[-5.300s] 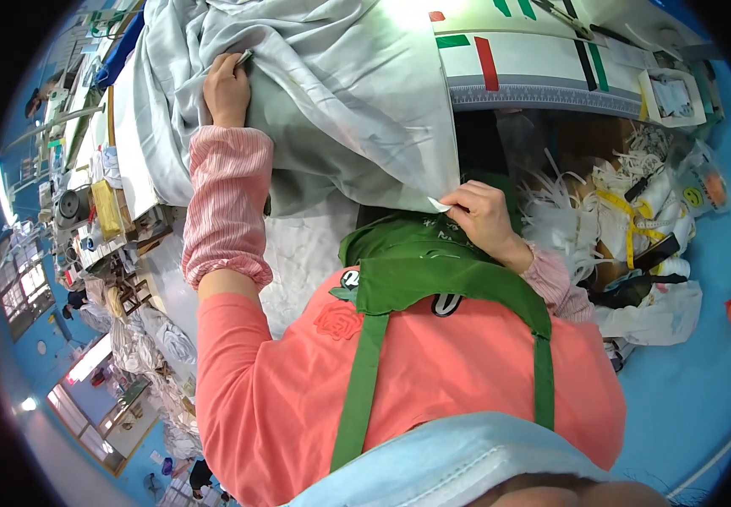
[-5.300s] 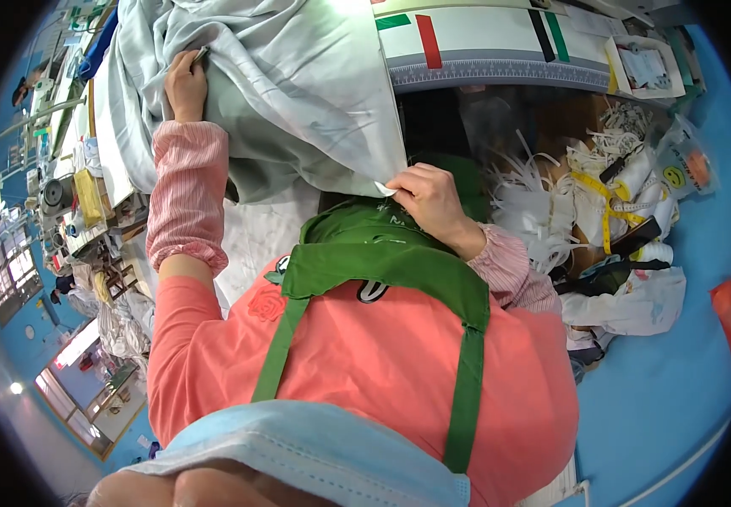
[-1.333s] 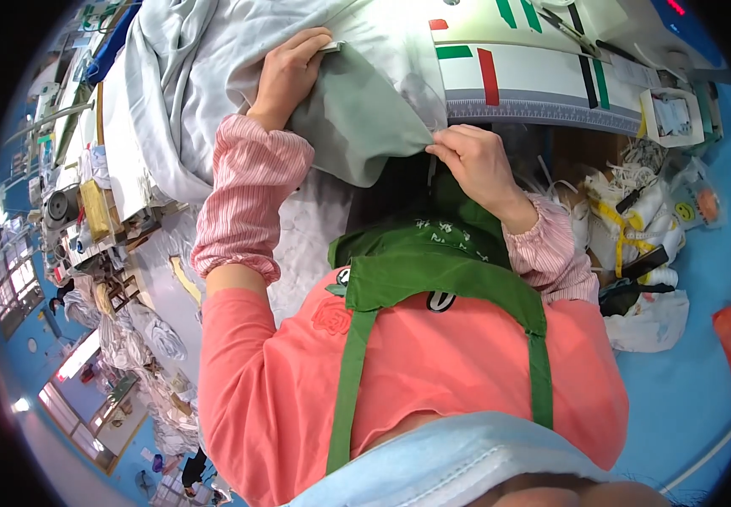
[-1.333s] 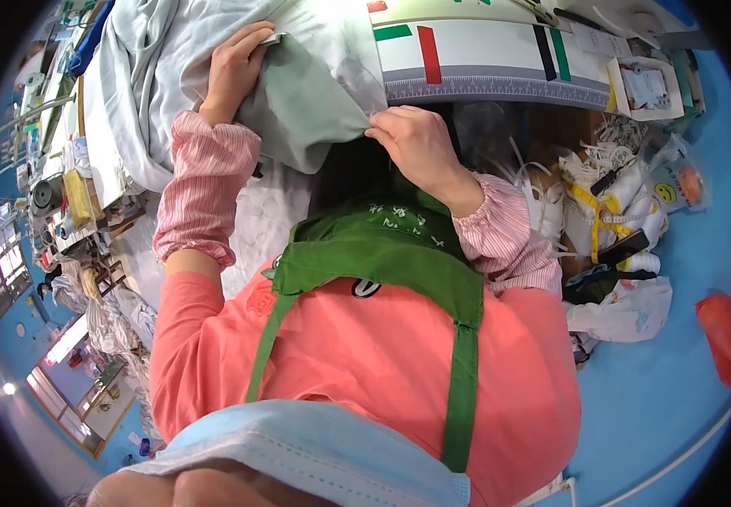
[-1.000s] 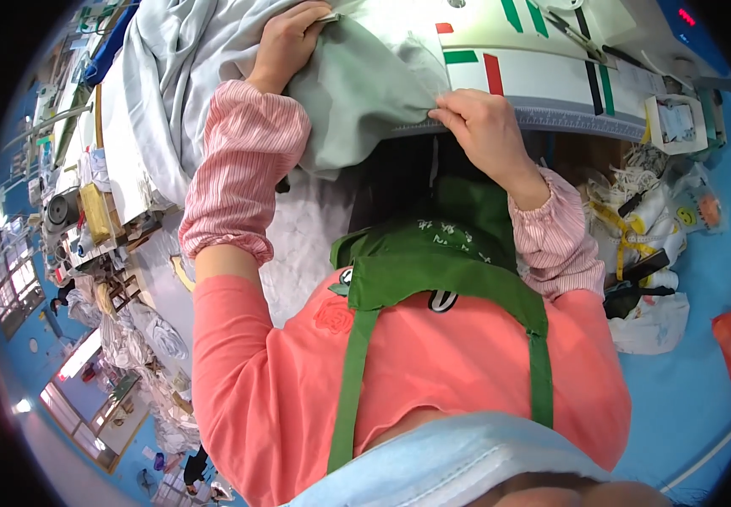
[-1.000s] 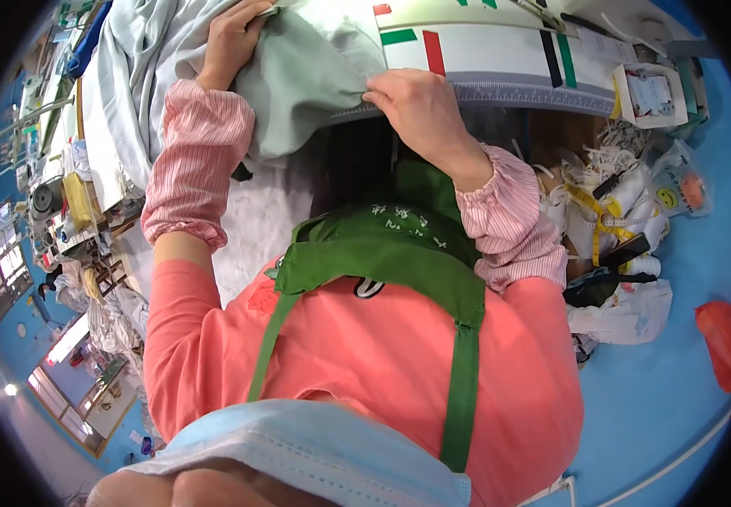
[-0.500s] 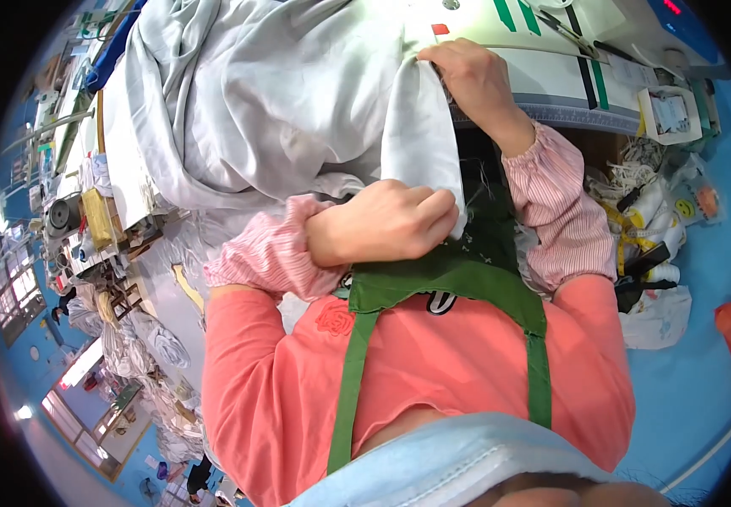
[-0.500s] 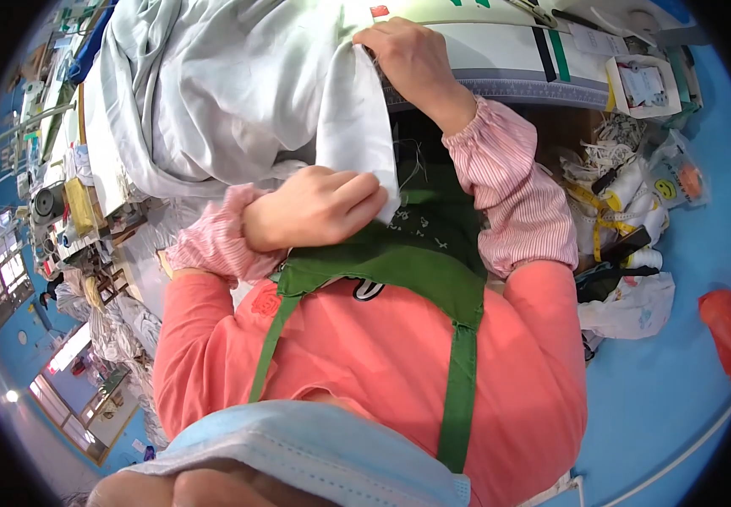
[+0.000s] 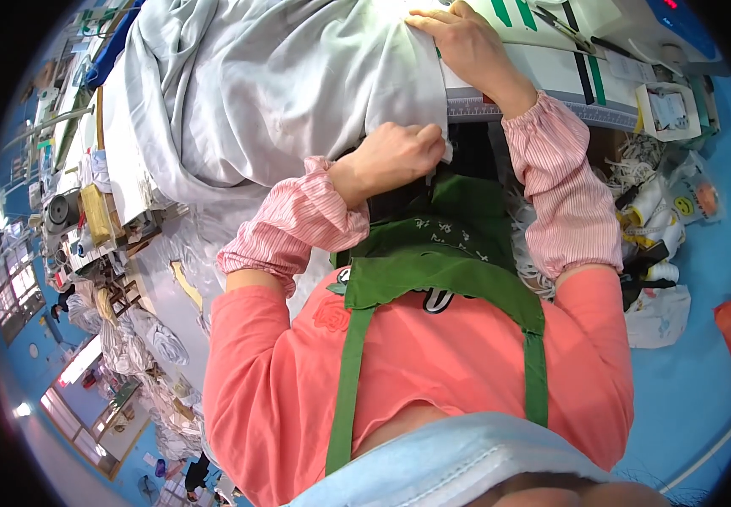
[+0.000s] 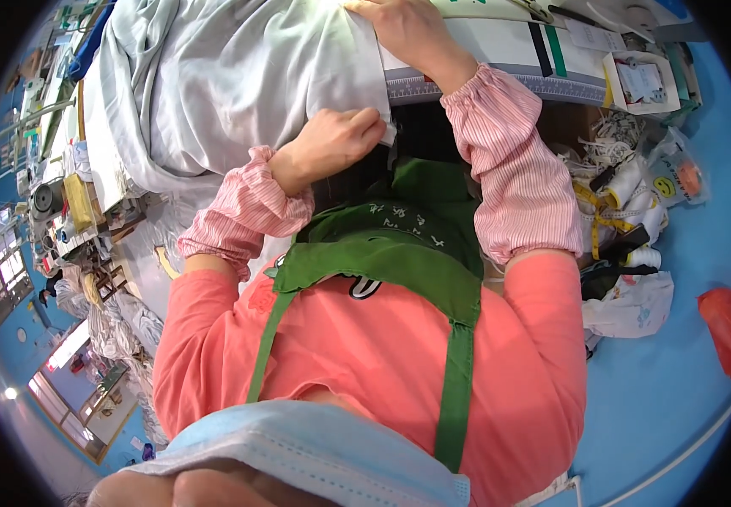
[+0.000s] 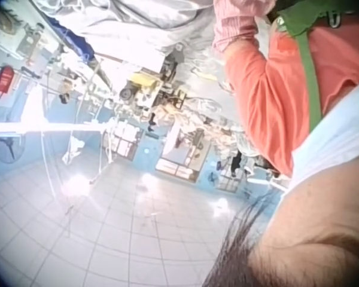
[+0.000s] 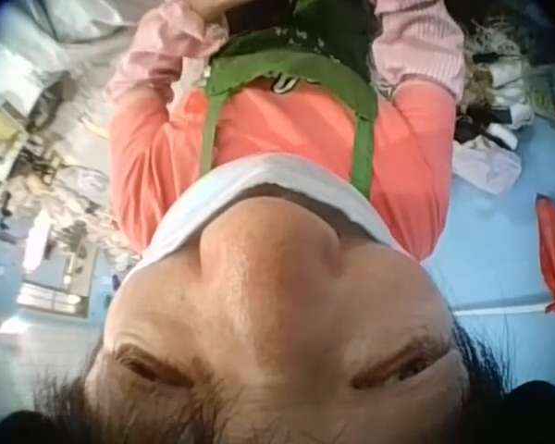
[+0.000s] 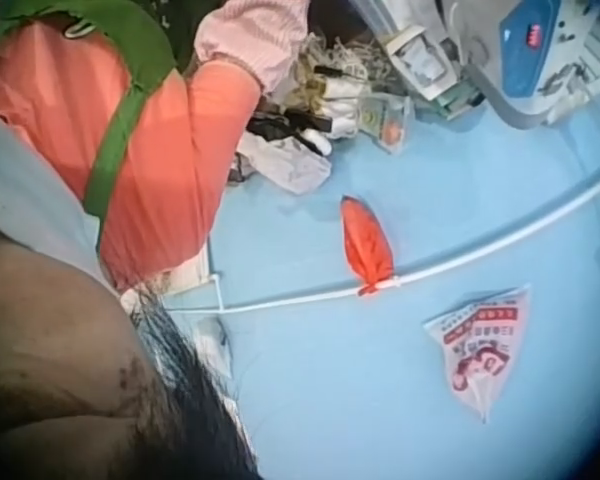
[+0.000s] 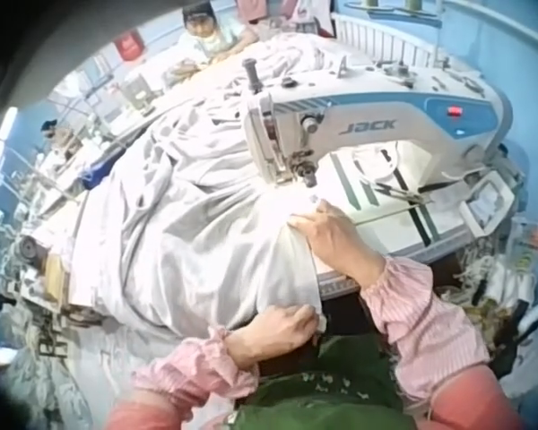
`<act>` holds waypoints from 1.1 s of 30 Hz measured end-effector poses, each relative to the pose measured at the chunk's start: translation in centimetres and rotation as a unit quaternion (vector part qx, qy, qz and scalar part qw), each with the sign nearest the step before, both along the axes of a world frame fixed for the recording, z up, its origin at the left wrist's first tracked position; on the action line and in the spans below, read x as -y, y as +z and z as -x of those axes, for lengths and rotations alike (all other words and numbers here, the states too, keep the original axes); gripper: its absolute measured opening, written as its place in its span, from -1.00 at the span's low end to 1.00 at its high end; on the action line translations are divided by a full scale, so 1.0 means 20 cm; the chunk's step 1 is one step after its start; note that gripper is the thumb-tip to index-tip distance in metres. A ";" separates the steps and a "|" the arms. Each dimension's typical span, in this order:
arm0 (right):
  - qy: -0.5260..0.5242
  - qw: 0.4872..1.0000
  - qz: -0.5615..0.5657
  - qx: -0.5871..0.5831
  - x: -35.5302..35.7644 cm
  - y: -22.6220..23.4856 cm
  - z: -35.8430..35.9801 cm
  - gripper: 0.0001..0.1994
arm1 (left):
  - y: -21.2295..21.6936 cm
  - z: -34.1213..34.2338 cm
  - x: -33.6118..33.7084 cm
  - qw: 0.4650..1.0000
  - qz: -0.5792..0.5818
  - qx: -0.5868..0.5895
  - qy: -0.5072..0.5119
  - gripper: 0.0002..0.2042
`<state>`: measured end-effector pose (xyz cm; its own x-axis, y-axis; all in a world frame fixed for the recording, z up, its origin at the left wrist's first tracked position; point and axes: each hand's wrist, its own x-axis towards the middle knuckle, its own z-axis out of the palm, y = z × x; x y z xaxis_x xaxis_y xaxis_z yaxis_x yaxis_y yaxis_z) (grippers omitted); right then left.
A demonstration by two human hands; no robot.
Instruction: Sewing and finishing fabric pillow covers at a workstation.
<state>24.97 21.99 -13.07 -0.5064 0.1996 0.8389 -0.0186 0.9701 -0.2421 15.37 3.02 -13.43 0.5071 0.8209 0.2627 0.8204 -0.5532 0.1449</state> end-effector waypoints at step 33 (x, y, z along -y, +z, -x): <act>-0.020 0.992 0.071 0.101 0.05 0.06 -0.06 -0.88 | -0.02 -0.03 -0.05 0.991 -0.120 -0.051 0.042 -0.83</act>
